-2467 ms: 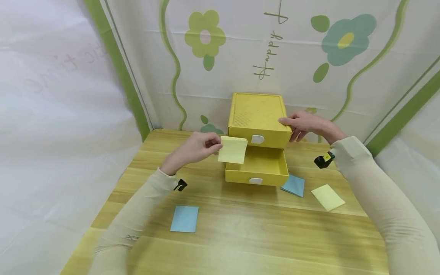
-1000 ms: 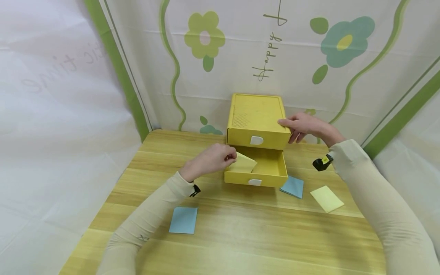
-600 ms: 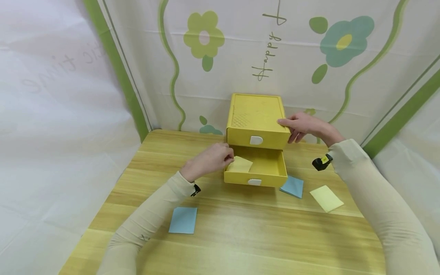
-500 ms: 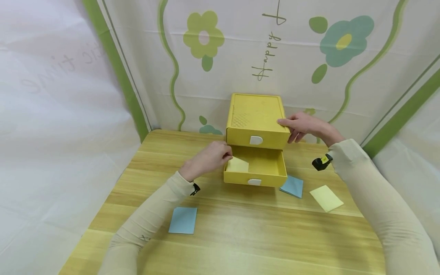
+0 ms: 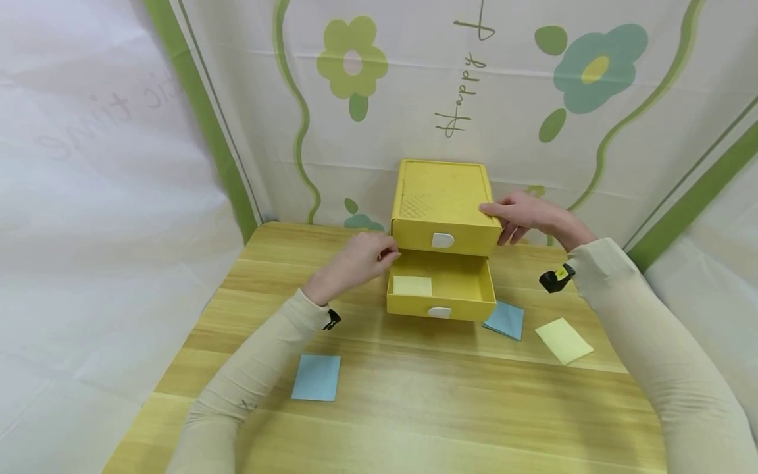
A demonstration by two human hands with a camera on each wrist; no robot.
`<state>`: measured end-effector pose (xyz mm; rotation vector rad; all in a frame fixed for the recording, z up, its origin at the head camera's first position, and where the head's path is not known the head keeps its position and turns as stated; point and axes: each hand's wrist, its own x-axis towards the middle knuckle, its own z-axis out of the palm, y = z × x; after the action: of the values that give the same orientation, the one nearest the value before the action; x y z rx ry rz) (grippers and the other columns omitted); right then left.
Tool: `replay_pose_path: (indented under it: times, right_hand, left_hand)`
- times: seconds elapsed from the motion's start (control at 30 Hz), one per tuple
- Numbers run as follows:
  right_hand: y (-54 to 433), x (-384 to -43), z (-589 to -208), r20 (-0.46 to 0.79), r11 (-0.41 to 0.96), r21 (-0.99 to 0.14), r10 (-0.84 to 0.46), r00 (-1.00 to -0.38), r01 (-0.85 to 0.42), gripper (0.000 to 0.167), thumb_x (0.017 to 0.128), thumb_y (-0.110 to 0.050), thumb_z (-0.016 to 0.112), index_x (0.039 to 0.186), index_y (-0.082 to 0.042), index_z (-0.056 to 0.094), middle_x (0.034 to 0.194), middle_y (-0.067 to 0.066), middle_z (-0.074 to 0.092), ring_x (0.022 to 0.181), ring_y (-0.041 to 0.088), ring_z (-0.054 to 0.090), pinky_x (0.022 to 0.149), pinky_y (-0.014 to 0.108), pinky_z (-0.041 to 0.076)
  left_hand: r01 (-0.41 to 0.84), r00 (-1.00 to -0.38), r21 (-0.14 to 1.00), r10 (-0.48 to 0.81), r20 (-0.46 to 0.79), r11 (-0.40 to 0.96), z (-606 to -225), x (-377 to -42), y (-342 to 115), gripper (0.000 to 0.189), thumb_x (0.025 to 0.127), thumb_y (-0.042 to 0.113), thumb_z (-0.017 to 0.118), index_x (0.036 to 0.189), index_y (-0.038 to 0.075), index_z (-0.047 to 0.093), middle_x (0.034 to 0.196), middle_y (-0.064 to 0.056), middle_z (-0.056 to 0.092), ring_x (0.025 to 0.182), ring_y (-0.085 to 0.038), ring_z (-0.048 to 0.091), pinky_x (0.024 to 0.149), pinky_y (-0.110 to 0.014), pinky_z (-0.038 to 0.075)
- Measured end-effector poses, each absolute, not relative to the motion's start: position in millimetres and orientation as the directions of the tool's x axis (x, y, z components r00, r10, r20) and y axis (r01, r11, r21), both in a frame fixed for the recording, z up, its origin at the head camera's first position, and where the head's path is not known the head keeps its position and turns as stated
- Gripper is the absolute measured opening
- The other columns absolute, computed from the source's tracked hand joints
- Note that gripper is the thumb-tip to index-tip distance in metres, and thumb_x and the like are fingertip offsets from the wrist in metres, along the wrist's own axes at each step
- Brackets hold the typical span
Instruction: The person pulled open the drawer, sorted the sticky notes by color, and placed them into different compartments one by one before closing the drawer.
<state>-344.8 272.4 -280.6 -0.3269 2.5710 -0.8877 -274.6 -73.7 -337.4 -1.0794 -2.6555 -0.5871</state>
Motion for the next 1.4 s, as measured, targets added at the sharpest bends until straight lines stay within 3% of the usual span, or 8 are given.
replay_pose_path:
  times: [0.2,0.43,0.57,0.67,0.9,1.13,1.4]
  right_hand:
    - [273.7,-344.5,-280.9,-0.299,0.771,-0.633,-0.321,-0.899,-0.065,0.061,0.099,-0.057,0.044,0.075,-0.002,0.048,0.072,0.018,0.066,0.074,0.024,0.074,0.067,0.039,0.06]
    - [273.2,-343.9,-280.4,-0.297,0.769,-0.635,-0.328,-0.897,-0.072,0.062,0.097,-0.06,0.044,0.076,-0.002,0.048,0.073,0.018,0.067,0.075,0.025,0.074,0.067,0.039,0.06]
    - [272.9,-341.0,-278.5,-0.297,0.782,-0.619,-0.317,-0.901,-0.071,0.063,0.098,-0.061,0.042,0.077,-0.002,0.049,0.078,0.02,0.069,0.075,0.024,0.073,0.067,0.038,0.06]
    - [273.2,-337.8,-276.5,-0.296,0.784,-0.616,-0.32,-0.9,-0.076,0.063,0.098,-0.06,0.041,0.079,-0.001,0.051,0.082,0.019,0.071,0.075,0.023,0.073,0.067,0.038,0.059]
    - [283.9,-326.6,-280.3,-0.26,0.734,-0.673,-0.354,-0.898,-0.094,0.067,0.1,-0.059,0.039,0.097,0.005,0.06,0.091,0.011,0.075,0.08,0.023,0.073,0.072,0.039,0.06]
    - [306.0,-312.3,-295.8,-0.222,0.706,-0.698,-0.371,-0.901,-0.119,0.057,0.102,-0.048,0.046,0.123,0.004,0.058,0.102,0.013,0.073,0.085,0.026,0.072,0.072,0.039,0.06]
    - [323.2,-288.9,-313.7,-0.21,0.749,-0.642,-0.376,-0.902,-0.163,0.046,0.099,-0.039,0.056,0.122,0.002,0.059,0.095,0.01,0.072,0.079,0.025,0.071,0.068,0.035,0.06]
  left_hand:
    - [0.679,-0.724,0.286,0.552,0.413,0.676,-333.0,-278.7,-80.4,0.021,0.098,0.019,0.06,0.082,0.009,0.068,0.066,0.002,0.058,0.055,-0.007,0.046,0.052,-0.019,0.038]
    - [0.669,-0.72,0.32,0.479,0.502,0.671,-329.1,-285.2,-87.3,0.031,0.098,0.018,0.056,0.068,0.011,0.057,0.056,0.002,0.045,0.049,-0.008,0.038,0.048,-0.02,0.03]
    - [0.644,-0.75,0.414,0.422,0.51,0.644,-327.4,-290.6,-89.8,0.033,0.1,0.02,0.053,0.069,0.01,0.058,0.054,0.002,0.043,0.047,-0.009,0.036,0.046,-0.021,0.029]
    - [0.611,-0.78,0.488,0.366,0.508,0.624,-326.6,-296.2,-91.1,0.029,0.1,0.021,0.053,0.078,0.008,0.067,0.057,0.0,0.052,0.048,-0.011,0.042,0.046,-0.022,0.034]
    - [0.537,-0.832,0.581,0.268,0.486,0.612,-315.4,-309.9,-91.6,0.029,0.101,0.023,0.052,0.084,0.008,0.069,0.069,-0.005,0.064,0.058,-0.017,0.053,0.054,-0.026,0.043]
    - [0.493,-0.862,0.627,0.242,0.446,0.603,-303.7,-321.1,-89.3,0.031,0.1,0.03,0.051,0.096,0.007,0.071,0.083,-0.005,0.07,0.076,-0.018,0.064,0.069,-0.031,0.052]
    - [0.379,-0.925,0.709,0.217,0.312,0.594,-301.9,-331.9,-85.2,0.033,0.1,0.038,0.051,0.115,0.012,0.065,0.105,-0.005,0.07,0.096,-0.018,0.064,0.085,-0.035,0.053]
